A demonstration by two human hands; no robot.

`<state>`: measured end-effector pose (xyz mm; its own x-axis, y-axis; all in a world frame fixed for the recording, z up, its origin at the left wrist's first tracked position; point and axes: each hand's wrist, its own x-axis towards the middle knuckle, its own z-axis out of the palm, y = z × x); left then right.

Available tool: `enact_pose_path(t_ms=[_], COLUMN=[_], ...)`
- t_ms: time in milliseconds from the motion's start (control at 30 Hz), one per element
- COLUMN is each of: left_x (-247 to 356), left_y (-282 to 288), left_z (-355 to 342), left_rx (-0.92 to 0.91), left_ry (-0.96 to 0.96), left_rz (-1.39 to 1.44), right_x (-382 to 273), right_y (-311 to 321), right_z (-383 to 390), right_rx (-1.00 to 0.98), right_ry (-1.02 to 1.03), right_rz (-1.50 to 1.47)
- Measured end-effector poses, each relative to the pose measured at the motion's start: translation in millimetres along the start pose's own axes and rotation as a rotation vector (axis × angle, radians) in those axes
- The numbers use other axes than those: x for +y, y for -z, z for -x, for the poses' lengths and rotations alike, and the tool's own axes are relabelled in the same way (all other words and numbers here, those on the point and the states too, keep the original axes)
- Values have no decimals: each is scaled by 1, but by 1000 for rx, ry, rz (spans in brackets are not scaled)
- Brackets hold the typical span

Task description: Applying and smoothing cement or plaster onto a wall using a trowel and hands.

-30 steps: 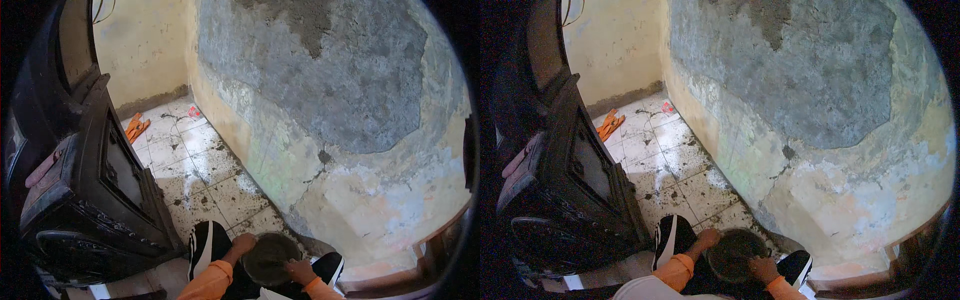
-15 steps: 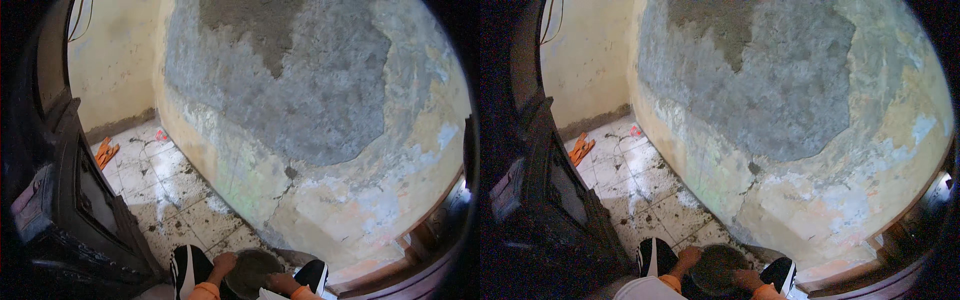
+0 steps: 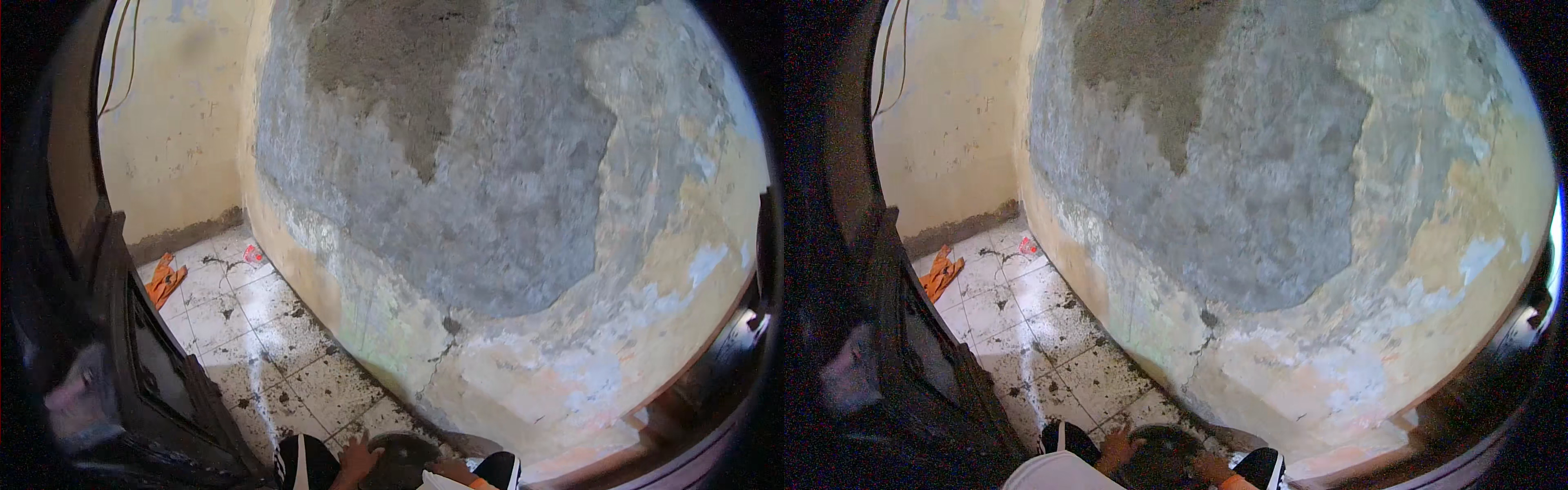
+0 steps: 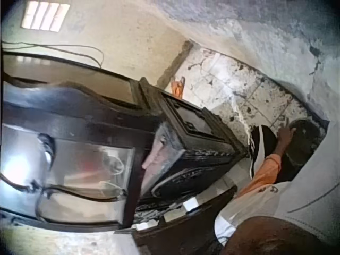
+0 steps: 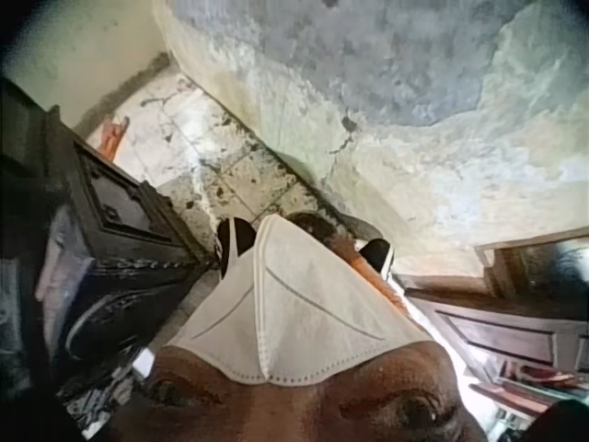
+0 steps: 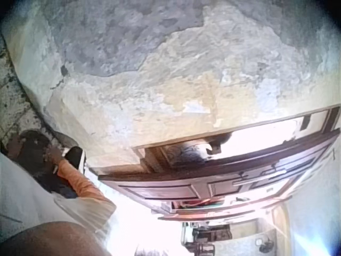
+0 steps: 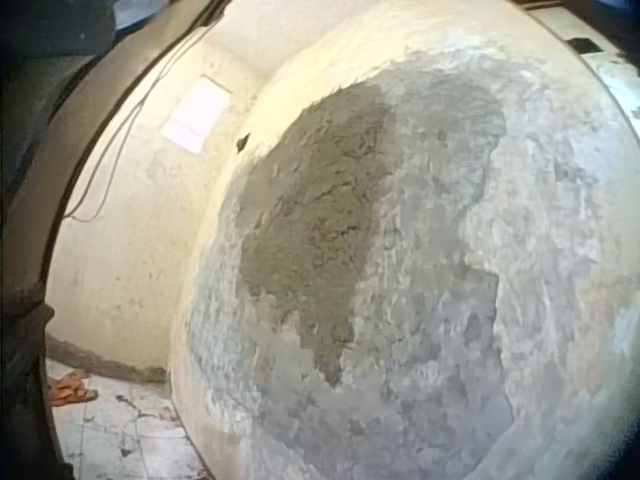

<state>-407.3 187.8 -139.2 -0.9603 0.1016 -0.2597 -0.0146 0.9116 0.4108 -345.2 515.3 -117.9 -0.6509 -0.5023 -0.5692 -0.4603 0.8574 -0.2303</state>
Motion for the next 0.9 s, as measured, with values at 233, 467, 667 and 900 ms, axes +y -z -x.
enact_pose_path(t_ms=[233, 467, 667, 900], left_x=[58, 265, 409, 456], left_y=[160, 511, 766, 796], left_z=[83, 12, -32, -70], left_rx=[31, 908, 1106, 1017], left_ry=[164, -458, -493, -382], left_rz=[674, 696, 576, 505], right_x=[-100, -87, -127, -140], right_y=[175, 82, 195, 152], right_z=[164, 342, 490, 580], right_rx=[498, 554, 284, 283], right_ry=[278, -227, -540, -759], right_rz=[-212, -234, -865, -904])
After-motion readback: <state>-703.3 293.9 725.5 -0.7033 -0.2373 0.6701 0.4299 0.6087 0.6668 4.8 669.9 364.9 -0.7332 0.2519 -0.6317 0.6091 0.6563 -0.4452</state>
